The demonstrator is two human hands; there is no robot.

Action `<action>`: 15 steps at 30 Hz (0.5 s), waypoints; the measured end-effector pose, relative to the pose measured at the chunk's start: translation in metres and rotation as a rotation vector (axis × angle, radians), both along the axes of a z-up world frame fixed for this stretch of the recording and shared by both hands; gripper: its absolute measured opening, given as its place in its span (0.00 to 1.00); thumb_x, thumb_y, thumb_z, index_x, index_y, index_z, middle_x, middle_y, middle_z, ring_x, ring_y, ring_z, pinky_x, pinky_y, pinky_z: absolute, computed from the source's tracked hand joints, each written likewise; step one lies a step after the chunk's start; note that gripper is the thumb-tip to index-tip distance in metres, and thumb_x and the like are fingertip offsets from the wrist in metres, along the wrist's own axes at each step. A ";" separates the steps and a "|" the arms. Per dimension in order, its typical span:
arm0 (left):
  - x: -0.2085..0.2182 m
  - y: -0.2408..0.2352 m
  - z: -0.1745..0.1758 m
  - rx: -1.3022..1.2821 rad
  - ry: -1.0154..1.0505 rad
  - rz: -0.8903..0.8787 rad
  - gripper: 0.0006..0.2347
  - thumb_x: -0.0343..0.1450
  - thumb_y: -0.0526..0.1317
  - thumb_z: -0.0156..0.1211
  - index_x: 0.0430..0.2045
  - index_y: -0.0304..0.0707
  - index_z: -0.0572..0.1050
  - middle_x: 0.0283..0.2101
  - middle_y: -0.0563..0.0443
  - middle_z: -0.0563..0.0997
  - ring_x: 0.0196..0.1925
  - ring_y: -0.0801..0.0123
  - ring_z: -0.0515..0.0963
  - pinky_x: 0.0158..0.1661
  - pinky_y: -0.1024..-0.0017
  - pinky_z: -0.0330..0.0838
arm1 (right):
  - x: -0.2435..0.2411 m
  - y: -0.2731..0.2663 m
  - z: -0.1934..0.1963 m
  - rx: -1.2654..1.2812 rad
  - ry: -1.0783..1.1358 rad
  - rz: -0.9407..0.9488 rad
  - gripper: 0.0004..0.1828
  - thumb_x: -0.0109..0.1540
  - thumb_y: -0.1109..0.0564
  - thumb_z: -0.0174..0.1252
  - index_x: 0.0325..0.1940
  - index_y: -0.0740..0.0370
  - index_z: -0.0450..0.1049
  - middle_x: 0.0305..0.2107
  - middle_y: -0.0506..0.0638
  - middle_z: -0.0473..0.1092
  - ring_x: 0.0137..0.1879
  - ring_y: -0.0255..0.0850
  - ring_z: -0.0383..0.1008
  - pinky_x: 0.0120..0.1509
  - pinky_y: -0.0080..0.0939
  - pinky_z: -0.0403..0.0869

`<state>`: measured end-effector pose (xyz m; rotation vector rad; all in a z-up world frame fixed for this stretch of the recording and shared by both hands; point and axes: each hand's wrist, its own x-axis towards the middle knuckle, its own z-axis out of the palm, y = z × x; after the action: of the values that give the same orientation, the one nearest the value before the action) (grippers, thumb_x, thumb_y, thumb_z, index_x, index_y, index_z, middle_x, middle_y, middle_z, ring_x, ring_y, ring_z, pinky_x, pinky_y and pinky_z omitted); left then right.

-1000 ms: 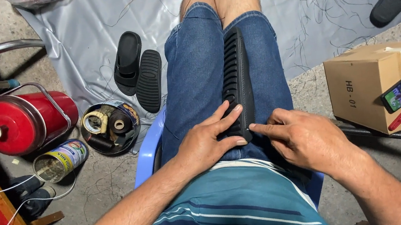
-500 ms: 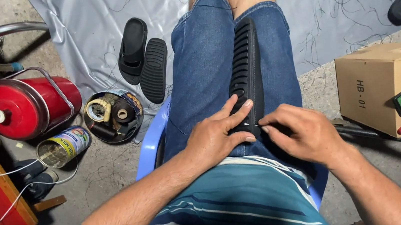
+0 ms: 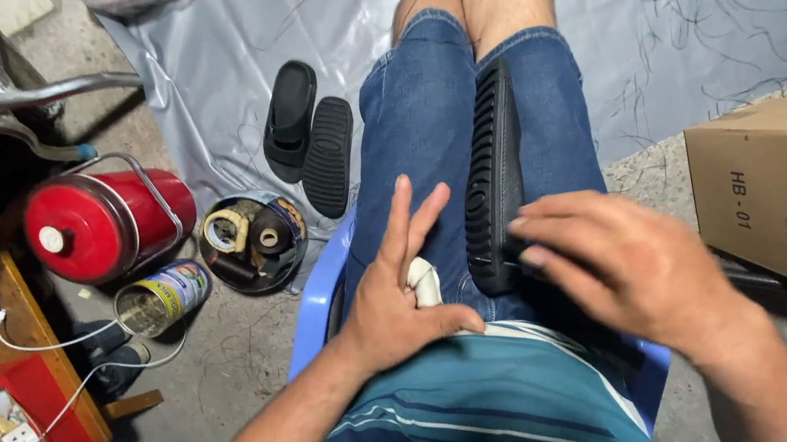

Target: The person sits on a blue plastic chair and sews a black slipper sole using a needle and thread. They hold the slipper on their lap, repeatedly passing the needle through the sole and pulling the thread tight. At one point, they use a small red tool to cut the thread.

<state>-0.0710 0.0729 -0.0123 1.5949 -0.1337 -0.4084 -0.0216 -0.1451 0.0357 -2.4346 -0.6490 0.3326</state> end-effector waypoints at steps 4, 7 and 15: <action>-0.003 -0.003 0.008 -0.056 -0.113 -0.053 0.47 0.55 0.48 0.65 0.62 0.45 0.33 0.65 0.37 0.55 0.69 0.60 0.53 0.67 0.66 0.43 | -0.003 0.016 -0.006 0.160 0.013 0.170 0.18 0.58 0.52 0.51 0.51 0.58 0.67 0.51 0.54 0.64 0.52 0.47 0.70 0.46 0.46 0.72; -0.005 -0.004 0.007 -0.093 -0.134 -0.051 0.46 0.56 0.47 0.65 0.62 0.45 0.35 0.66 0.35 0.52 0.70 0.59 0.51 0.66 0.66 0.45 | -0.008 0.024 -0.015 0.233 0.048 0.205 0.20 0.58 0.51 0.51 0.52 0.61 0.65 0.48 0.54 0.66 0.49 0.47 0.71 0.45 0.46 0.72; -0.005 -0.008 0.005 -0.077 -0.153 -0.049 0.34 0.65 0.45 0.58 0.61 0.37 0.44 0.65 0.36 0.54 0.68 0.60 0.55 0.65 0.70 0.49 | -0.003 0.024 -0.016 0.375 0.176 0.334 0.09 0.61 0.56 0.45 0.36 0.61 0.69 0.25 0.50 0.68 0.30 0.44 0.68 0.36 0.41 0.68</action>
<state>-0.0761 0.0650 -0.0072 1.5490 -0.3020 -0.3148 -0.0243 -0.1211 0.0192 -1.9167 -0.9473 0.5034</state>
